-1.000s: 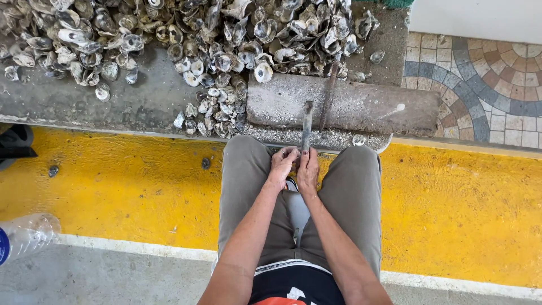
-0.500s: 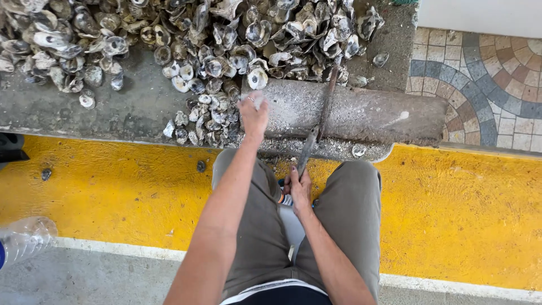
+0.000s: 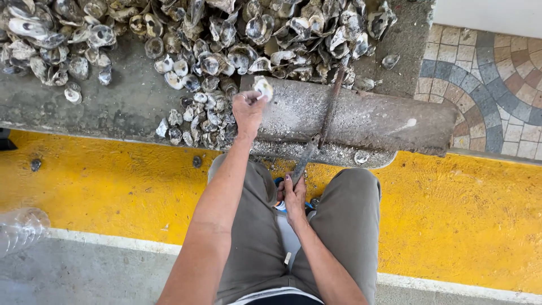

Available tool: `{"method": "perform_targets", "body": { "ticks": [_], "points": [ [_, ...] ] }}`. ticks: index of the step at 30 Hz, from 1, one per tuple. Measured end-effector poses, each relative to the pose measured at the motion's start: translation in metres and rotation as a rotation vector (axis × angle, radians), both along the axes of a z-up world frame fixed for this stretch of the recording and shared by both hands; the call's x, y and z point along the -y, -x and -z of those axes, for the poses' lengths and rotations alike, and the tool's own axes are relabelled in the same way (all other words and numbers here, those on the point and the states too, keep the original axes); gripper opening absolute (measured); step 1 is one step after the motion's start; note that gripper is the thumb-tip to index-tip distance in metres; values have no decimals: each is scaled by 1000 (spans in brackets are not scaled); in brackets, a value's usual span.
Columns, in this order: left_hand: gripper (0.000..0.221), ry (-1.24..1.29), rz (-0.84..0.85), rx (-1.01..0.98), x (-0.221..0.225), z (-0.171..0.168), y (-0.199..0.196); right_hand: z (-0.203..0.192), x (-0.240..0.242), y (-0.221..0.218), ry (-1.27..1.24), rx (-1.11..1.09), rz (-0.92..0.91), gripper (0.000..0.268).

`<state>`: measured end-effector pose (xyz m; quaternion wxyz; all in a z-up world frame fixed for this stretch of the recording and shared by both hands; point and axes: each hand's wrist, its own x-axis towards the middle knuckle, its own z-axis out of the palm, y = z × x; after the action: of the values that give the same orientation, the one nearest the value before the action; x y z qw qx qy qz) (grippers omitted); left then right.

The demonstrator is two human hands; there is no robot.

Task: The person sits on a low stool in front of a concrete bench piled with oysters. They pick oyster shells from the pile, place one on a stone block, and use a knife to pry the shells open, setting opened shells aside and continuing with the next one.

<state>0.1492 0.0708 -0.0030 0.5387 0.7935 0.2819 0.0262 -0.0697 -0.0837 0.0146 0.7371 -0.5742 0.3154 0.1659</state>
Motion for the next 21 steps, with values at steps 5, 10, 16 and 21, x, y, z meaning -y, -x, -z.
{"method": "perform_targets", "body": {
  "ticks": [5,10,16,21],
  "points": [
    [20,353,-34,119,20,27,32,-12,6,-4,175,175,-15,17],
    [20,245,49,43,44,39,61,-30,15,-8,247,279,-25,19],
    [20,293,68,118,48,44,76,-35,26,-13,-33,111,132,40],
    [25,-10,178,254,46,18,80,-34,24,-18,-87,209,90,41]
  ]
}}
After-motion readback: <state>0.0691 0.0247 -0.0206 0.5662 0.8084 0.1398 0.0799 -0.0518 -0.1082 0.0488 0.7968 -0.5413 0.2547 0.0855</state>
